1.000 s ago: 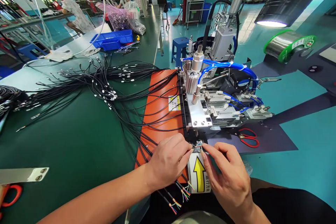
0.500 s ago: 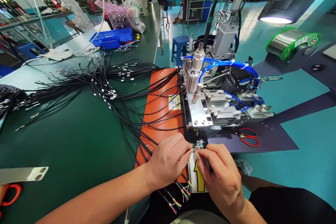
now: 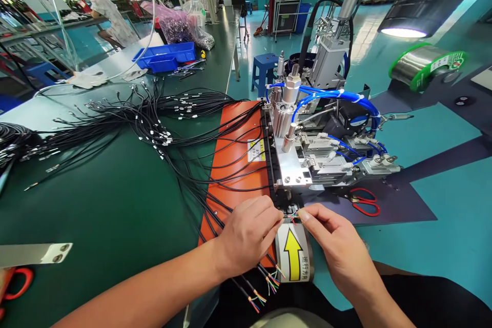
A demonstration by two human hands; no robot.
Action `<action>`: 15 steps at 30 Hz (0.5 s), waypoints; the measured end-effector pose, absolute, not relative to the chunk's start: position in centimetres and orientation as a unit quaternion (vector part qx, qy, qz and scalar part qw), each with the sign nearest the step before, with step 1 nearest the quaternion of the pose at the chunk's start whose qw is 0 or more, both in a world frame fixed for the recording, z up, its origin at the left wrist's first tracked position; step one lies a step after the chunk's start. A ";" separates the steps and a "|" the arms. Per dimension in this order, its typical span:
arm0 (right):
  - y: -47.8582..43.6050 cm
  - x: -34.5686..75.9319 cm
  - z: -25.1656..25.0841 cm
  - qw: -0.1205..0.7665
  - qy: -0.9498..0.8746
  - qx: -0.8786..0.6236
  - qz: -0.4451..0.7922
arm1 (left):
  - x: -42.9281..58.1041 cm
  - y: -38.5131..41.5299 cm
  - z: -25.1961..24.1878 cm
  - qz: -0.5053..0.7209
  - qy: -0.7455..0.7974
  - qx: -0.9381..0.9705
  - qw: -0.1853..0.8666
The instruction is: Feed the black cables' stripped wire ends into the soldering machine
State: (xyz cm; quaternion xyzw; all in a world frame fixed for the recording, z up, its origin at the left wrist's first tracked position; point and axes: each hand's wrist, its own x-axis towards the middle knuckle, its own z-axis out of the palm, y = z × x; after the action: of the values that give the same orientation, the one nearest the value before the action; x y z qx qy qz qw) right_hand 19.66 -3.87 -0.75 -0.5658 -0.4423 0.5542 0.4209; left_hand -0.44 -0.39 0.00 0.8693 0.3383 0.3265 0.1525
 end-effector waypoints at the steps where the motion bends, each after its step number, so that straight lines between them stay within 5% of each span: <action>1: -3.9 19.5 -0.7 0.420 -0.440 -0.565 0.557 | -0.4 -0.4 0.0 0.327 0.338 0.870 0.151; 15: -3.6 19.7 -1.3 0.399 -0.455 -0.591 0.533 | -0.5 -0.3 -0.2 0.321 0.342 0.869 0.155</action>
State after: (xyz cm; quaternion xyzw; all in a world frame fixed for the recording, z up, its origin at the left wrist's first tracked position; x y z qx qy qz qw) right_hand 19.71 -3.61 -1.35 -0.5909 -0.4552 0.5333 0.3990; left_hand -0.46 -0.32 -0.15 0.8694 0.3425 0.3206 0.1553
